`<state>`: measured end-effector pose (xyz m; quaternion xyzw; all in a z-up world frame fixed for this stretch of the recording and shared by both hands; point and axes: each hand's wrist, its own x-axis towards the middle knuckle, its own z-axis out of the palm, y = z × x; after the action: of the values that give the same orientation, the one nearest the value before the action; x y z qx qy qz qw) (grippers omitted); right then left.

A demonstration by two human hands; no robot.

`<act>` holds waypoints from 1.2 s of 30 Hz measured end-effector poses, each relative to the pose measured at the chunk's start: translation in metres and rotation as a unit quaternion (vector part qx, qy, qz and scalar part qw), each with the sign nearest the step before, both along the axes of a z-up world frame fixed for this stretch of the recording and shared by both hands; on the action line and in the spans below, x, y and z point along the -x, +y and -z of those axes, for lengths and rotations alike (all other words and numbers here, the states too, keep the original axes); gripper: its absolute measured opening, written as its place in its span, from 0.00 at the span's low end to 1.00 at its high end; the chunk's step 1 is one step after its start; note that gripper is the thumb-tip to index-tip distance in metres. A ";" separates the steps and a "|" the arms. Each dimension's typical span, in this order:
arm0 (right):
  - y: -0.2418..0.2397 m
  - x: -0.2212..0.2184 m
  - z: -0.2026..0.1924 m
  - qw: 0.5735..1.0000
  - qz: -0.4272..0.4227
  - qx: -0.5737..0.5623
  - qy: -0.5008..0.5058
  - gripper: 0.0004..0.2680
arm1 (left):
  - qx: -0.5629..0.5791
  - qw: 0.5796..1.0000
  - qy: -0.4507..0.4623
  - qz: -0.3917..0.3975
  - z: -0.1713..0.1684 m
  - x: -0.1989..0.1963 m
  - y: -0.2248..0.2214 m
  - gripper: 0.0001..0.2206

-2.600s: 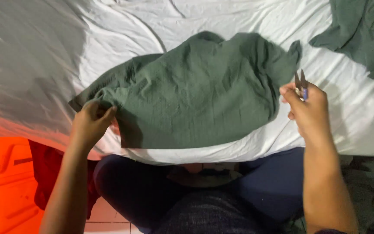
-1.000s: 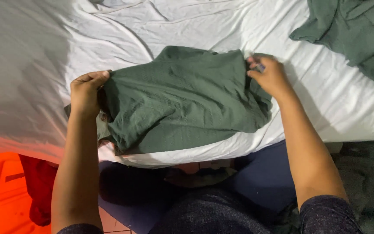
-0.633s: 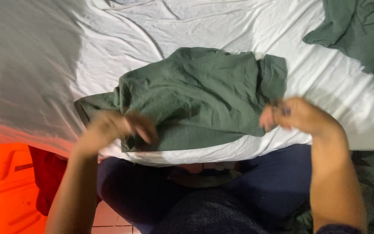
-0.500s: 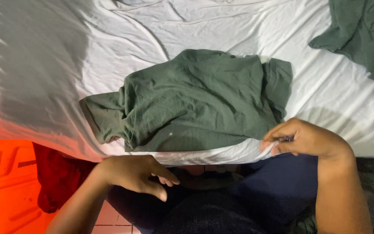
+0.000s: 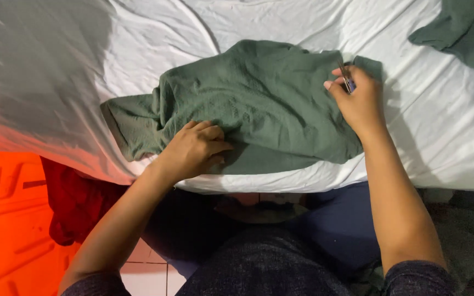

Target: Trimming loose threads and imperfections from a green garment using small snips.

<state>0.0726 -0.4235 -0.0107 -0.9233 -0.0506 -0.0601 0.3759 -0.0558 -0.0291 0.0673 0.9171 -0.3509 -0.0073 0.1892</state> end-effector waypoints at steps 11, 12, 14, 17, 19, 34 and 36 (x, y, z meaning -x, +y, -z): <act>0.025 0.066 -0.043 0.982 -0.123 -0.034 -0.142 0.03 | 0.119 0.985 -0.125 0.024 0.030 0.045 -0.013 0.11; 0.028 0.079 -0.053 0.982 -0.122 -0.034 -0.141 0.03 | 0.119 0.985 -0.124 0.024 0.019 0.054 -0.021 0.11; 0.034 0.102 -0.074 0.980 -0.173 -0.075 -0.065 0.05 | 0.120 0.979 0.067 0.153 -0.001 0.072 -0.036 0.11; 0.041 0.126 -0.104 0.968 -0.211 -0.125 0.044 0.02 | -0.122 0.934 0.295 0.162 -0.042 0.078 -0.048 0.25; 0.018 0.107 -0.079 0.984 -0.155 -0.087 0.022 0.02 | -0.073 0.952 0.266 0.134 -0.034 0.063 -0.042 0.19; 0.012 -0.050 -0.014 0.998 0.032 0.019 0.054 0.14 | 0.021 0.932 -0.069 -0.355 0.065 -0.151 0.055 0.08; 0.000 -0.077 -0.025 0.999 0.047 -0.001 -0.016 0.12 | 0.116 0.929 -0.062 -0.346 0.037 -0.169 0.062 0.08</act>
<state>0.1497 -0.4235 0.0139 -0.9231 -0.0129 -0.0927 0.3729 0.1137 0.0332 0.0302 0.9517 -0.0216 0.1565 0.2634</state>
